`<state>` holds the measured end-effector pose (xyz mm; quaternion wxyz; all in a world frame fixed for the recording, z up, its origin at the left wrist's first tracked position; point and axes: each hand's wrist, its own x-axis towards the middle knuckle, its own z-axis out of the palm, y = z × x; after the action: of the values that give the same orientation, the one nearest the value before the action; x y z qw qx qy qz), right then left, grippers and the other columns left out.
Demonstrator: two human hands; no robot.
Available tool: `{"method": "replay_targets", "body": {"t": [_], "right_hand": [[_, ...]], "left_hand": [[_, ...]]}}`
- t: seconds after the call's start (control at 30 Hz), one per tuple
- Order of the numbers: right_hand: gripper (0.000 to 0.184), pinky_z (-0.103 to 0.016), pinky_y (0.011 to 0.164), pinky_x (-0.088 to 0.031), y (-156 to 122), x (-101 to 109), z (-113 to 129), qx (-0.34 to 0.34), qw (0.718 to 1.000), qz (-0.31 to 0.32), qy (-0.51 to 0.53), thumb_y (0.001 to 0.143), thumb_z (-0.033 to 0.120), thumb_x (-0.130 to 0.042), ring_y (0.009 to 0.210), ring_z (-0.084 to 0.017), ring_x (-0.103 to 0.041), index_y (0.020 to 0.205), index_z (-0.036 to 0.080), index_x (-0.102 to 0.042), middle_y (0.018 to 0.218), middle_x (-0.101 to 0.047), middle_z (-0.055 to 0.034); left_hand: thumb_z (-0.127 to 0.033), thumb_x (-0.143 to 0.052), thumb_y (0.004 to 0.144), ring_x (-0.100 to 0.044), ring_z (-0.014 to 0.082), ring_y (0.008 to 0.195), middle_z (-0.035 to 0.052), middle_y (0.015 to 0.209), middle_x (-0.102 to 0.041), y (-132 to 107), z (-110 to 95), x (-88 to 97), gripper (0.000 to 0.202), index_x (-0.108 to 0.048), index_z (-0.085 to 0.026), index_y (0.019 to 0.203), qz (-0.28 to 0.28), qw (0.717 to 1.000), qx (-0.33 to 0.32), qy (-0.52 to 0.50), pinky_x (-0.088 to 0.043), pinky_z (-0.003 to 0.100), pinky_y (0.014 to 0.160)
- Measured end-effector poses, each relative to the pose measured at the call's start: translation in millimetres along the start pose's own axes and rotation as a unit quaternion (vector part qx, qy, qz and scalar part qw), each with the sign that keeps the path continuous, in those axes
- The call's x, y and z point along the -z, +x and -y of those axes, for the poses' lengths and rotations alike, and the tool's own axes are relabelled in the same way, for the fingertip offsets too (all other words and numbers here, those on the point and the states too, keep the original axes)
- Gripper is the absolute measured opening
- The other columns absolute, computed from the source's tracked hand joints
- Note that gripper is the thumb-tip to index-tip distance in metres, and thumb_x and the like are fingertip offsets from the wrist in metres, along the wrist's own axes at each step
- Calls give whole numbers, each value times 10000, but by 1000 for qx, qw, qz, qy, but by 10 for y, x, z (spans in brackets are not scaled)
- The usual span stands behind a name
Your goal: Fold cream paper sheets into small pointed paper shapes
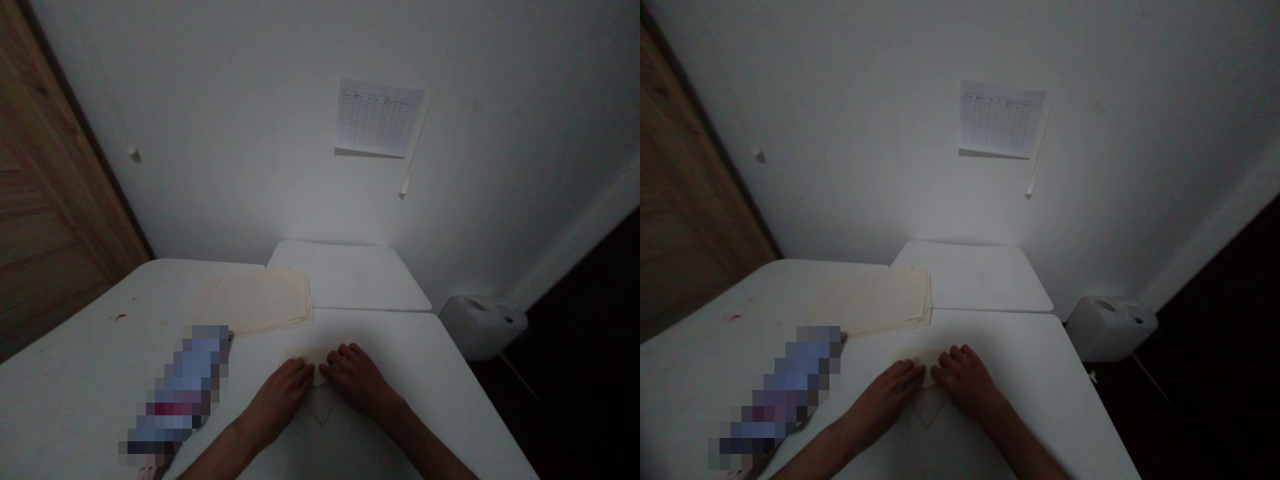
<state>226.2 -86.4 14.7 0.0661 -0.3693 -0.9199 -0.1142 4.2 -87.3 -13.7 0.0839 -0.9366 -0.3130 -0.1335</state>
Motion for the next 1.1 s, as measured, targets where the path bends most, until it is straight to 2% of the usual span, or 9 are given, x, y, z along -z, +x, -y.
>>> {"method": "replay_targets", "body": {"t": [0.2, 0.43, 0.63, 0.77, 0.97, 1.1], "right_hand": [[242, -377, 830, -375, 5, 47, 34, -17, 1000, 6, 12, 949, 231, -528, 953, -231, -502, 1190, 253, -533, 1075, -598, -61], [315, -403, 888, -367, -98, -61, 55, -60, 998, -4, 5, 933, 214, -545, 1020, -247, -495, 1242, 270, -521, 1125, -589, -71], [354, -389, 881, -373, -198, -67, 9, -92, 996, 2, 15, 922, 190, -556, 1019, -241, -496, 1263, 282, -523, 1118, -589, -70], [349, -389, 879, -373, -189, -68, -4, -91, 996, 6, 23, 931, 196, -544, 1008, -239, -495, 1270, 275, -521, 1109, -586, -76], [335, -400, 898, -365, -183, -57, 13, -90, 995, 12, 27, 929, 173, -531, 1020, -247, -485, 1254, 255, -532, 1140, -578, -80], [341, -398, 896, -366, -173, -42, 21, -99, 994, 19, 33, 920, 164, -535, 1026, -249, -484, 1249, 254, -532, 1135, -577, -79]], "left_hand": [[39, -470, 807, -572, 250, 1095, 89, 1240, -632, 7, -5, 11, 458, -586, -152, 1208, 23, 1000, -4, -13, -477, 406, 947], [33, -496, 766, -584, 252, 1078, 73, 1277, -620, -33, 6, 55, 478, -618, -170, 1181, 46, 998, 27, -43, -485, 420, 954], [-9, -470, 818, -581, 273, 1094, 89, 1239, -642, -150, 74, -46, 408, -632, -167, 1157, -4, 998, 49, -27, -492, 473, 937], [15, -429, 817, -593, 269, 1096, 82, 1186, -672, -237, 173, -83, 435, -636, -176, 1148, -29, 998, 57, -12, -506, 467, 925], [50, -404, 775, -609, 266, 1087, 76, 1163, -682, -335, 250, 30, 482, -639, -175, 1130, -30, 997, 68, -30, -524, 458, 908], [-24, -422, 829, -646, 222, 961, 84, 1032, -703, -303, 259, 115, 357, -652, -163, 1063, -81, 983, 129, -100, -547, 387, 862]]}}
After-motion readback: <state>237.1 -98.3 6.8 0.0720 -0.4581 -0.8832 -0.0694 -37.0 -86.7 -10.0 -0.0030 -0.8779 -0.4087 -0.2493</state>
